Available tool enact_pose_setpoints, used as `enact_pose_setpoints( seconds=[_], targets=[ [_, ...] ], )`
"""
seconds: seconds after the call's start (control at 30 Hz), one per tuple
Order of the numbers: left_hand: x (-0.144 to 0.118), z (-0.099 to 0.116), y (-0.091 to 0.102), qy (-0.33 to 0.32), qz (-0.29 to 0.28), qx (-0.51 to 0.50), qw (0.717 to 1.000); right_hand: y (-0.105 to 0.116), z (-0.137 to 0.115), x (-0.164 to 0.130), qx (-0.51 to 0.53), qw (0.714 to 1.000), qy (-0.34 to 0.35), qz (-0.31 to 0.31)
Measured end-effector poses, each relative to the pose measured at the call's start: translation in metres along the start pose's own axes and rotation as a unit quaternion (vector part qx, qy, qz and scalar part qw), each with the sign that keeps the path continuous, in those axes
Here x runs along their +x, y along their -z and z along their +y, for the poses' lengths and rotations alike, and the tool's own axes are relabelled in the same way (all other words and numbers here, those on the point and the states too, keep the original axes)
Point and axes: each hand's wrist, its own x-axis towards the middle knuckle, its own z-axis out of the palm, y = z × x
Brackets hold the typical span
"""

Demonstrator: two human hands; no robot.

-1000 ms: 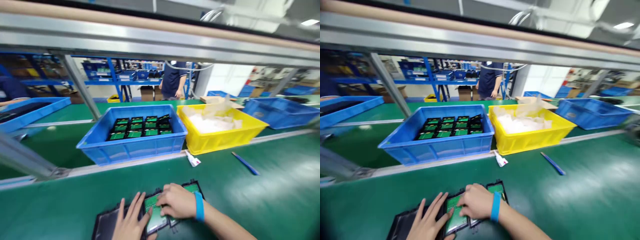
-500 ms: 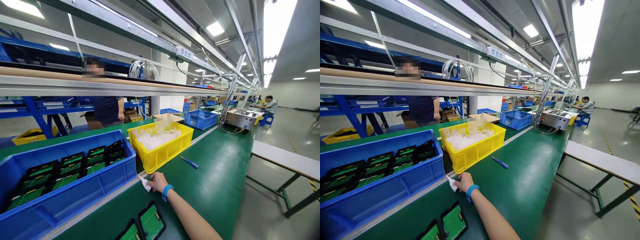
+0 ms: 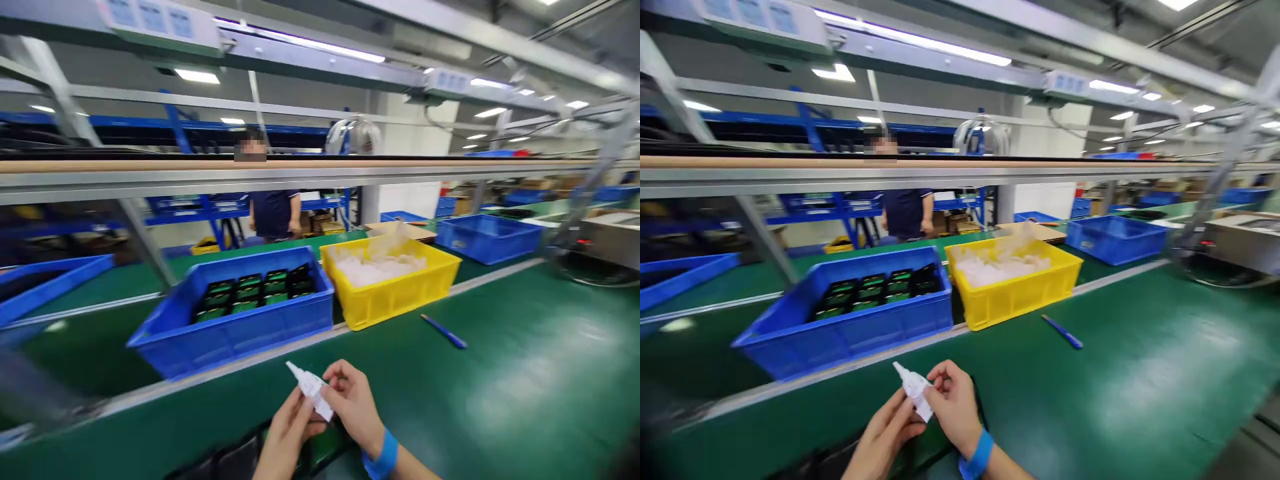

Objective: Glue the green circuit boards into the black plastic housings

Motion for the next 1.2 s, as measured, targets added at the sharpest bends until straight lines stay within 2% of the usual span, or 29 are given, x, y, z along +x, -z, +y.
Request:
enact_pose_setpoints(
  seconds=[0.03, 0.1, 0.23, 0.3, 0.4, 0.5, 0.57, 0.67, 0.8, 0.97, 1.1, 1.2],
  targets=[
    [-0.001, 0.002, -0.001, 0.002, -0.025, -0.015, 1.0, -0.003, -0.002, -0.011, 0.014, 1.0, 0.011, -0.017],
    [-0.003, 0.004, 0.001, -0.004, -0.039, -0.028, 0.999, -0.004, -0.003, -0.026, 0.035, 0.998, 0.031, -0.051],
    [-0.013, 0.001, 0.012, -0.021, -0.011, -0.032, 0.999, 0.004, 0.001, -0.038, 0.078, 0.978, 0.075, -0.177],
    [-0.016, -0.002, 0.018, -0.03, -0.01, -0.03, 0.999, 0.006, 0.006, -0.038, 0.084, 0.971, 0.073, -0.212],
    [-0.019, -0.006, 0.022, -0.039, -0.03, -0.023, 0.999, 0.006, 0.013, -0.035, 0.048, 0.979, 0.053, -0.192],
    [-0.023, -0.013, 0.021, -0.051, -0.044, -0.023, 0.997, 0.005, 0.015, -0.031, -0.018, 0.985, 0.076, -0.153],
    [-0.025, -0.018, 0.019, -0.059, -0.038, -0.026, 0.997, 0.004, 0.014, -0.03, -0.046, 0.986, 0.086, -0.133],
    [-0.027, -0.024, 0.017, -0.058, -0.02, -0.025, 0.998, -0.001, 0.019, -0.033, -0.048, 0.991, 0.066, -0.108],
    [-0.026, -0.027, 0.019, -0.056, 0.006, -0.019, 0.998, -0.015, 0.035, -0.048, 0.033, 0.995, 0.007, -0.097],
    [-0.027, -0.029, 0.019, -0.049, 0.02, -0.003, 0.999, -0.027, 0.051, -0.058, 0.162, 0.985, -0.06, 0.001],
    [-0.031, -0.034, 0.018, -0.048, 0.011, 0.027, 0.998, -0.028, 0.056, -0.058, 0.189, 0.977, -0.087, -0.051],
    [-0.032, -0.036, 0.021, -0.059, -0.014, 0.054, 0.997, -0.028, 0.049, -0.06, 0.248, 0.96, -0.13, -0.019]
  ],
)
